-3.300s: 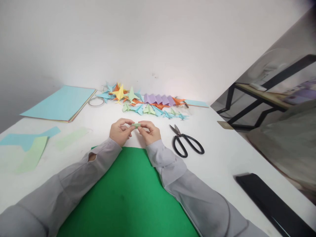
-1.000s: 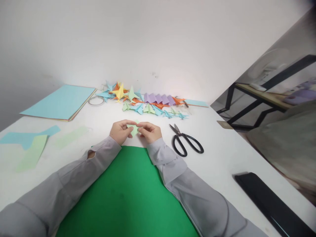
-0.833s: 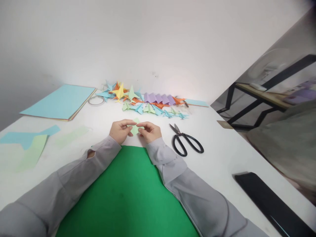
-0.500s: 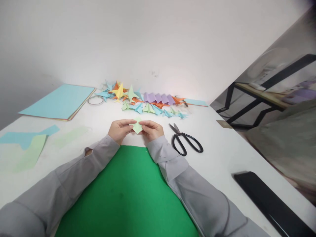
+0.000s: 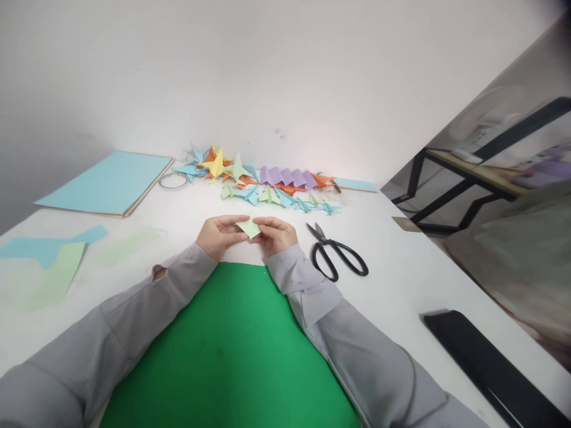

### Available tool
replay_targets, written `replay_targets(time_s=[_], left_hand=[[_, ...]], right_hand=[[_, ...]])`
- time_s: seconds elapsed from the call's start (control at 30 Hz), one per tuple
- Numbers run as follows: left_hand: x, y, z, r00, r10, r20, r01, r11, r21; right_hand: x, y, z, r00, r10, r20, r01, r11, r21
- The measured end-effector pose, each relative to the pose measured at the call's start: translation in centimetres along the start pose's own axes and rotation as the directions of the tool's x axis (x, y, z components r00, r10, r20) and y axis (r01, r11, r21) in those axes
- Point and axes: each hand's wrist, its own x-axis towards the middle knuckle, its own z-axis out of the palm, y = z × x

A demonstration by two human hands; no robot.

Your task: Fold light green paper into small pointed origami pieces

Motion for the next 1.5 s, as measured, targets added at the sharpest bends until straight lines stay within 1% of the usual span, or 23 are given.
replay_targets(time_s=[0.3, 0.47, 0.63, 0.77, 0.87, 1.0, 1.1, 1.2, 1.3, 1.4, 1.5], left_hand=[[0.0, 0.1, 0.1, 1.0, 0.001, -0.03, 0.001, 0.999, 0.048], [0.0, 0.1, 0.2, 0.998, -0.018, -0.061, 0.021, 0.998, 0.059], [0.0, 0.1, 0.3, 0.997, -0.026, -0.075, 0.029, 0.999, 0.045], [0.1, -0.1, 0.2, 0.997, -0.006, -0.075, 0.009, 0.999, 0.036], [0.0, 0.1, 0.4, 0.994, 0.007, -0.107, -0.006, 1.0, 0.013], [-0.3, 0.8, 1.1, 0.987, -0.01, -0.158, 0.007, 1.0, -0.017], [-0.4, 1.0, 1.3, 0.986, -0.014, -0.167, 0.009, 1.0, -0.03], [-0.3, 0.8, 1.1, 0.987, -0.005, -0.162, 0.0, 1.0, -0.031], [-0.2, 0.5, 0.8, 0.988, 0.012, -0.157, -0.016, 1.0, -0.024], [0.0, 0.3, 0.6, 0.987, 0.023, -0.16, -0.028, 0.999, -0.029], [0.1, 0.3, 0.7, 0.984, 0.025, -0.178, -0.032, 0.999, -0.036]], right_hand=[[0.0, 0.0, 0.0, 1.0, -0.011, 0.013, 0.011, 1.0, -0.02], [-0.1, 0.0, 0.1, 1.0, -0.008, 0.027, 0.009, 0.999, -0.031], [-0.2, 0.0, 0.3, 0.999, -0.02, 0.039, 0.022, 0.999, -0.043], [-0.2, 0.0, 0.2, 0.998, -0.007, 0.066, 0.01, 0.999, -0.052], [-0.4, -0.1, 0.2, 0.997, -0.011, 0.083, 0.018, 0.997, -0.077], [-0.6, -0.2, 0.2, 0.993, -0.026, 0.111, 0.037, 0.994, -0.1], [-0.5, -0.3, 0.1, 0.991, -0.042, 0.125, 0.057, 0.991, -0.121], [-0.4, -0.3, 0.0, 0.984, -0.049, 0.171, 0.076, 0.985, -0.157], [-0.5, -0.3, 0.2, 0.976, -0.089, 0.199, 0.125, 0.976, -0.176], [-0.7, -0.2, 0.4, 0.971, -0.135, 0.195, 0.17, 0.97, -0.175], [-0.8, -0.2, 0.5, 0.972, -0.142, 0.185, 0.178, 0.964, -0.195]])
